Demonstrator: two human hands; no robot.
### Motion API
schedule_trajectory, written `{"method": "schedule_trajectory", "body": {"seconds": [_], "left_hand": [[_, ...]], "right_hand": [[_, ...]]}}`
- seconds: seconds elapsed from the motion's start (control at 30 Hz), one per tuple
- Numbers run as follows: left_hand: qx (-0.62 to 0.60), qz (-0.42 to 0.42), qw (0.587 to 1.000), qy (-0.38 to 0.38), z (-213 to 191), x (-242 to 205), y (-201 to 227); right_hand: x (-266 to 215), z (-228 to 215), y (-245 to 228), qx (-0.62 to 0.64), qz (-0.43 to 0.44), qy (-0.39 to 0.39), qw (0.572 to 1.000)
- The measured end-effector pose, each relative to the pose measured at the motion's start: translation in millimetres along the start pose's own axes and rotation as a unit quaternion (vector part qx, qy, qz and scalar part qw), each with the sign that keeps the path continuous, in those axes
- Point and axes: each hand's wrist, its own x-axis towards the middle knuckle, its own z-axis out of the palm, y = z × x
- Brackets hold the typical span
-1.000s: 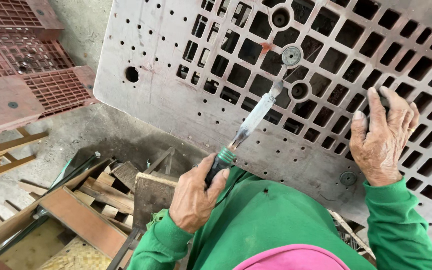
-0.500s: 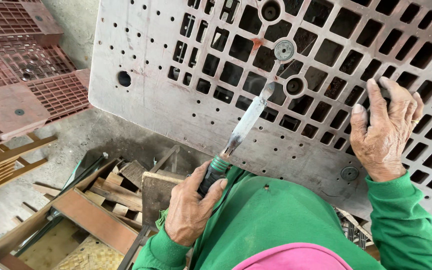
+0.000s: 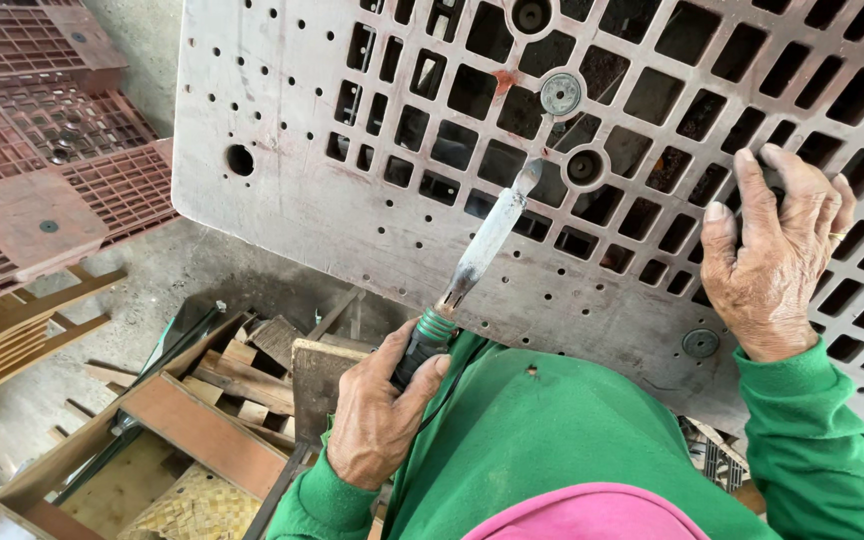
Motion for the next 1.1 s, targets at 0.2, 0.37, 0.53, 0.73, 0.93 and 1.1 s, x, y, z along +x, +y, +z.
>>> {"method": "schedule_trajectory", "body": {"seconds": [0.2,0.37,0.53,0.73,0.93,1.1], "left_hand": [[0.003,-0.009,1.000,0.001,0,3,2],[0.017,-0.030,0.999,-0.016,-6,6,4],[0.028,0.048,0.998,-0.010,0,7,5],[0.013,-0.021,1.000,-0.003,-2,-4,8],[-0.009,-0.002,1.000,0.012,4,-2,5],[-0.014,0.013,1.000,0.004,7,0,6]], "right_hand": [[-3,2,4,-0.054,-0.008,-0.010,0.998],[-5,4,8,-0.065,-0.007,-0.015,0.998],[-9,5,12,-0.101,-0.016,-0.019,0.995],[-12,5,12,-0.098,-0.004,-0.019,0.995],[-9,5,11,-0.100,-0.007,-0.018,0.995],[-11,6,16,-0.099,-0.011,-0.018,0.995]]}}
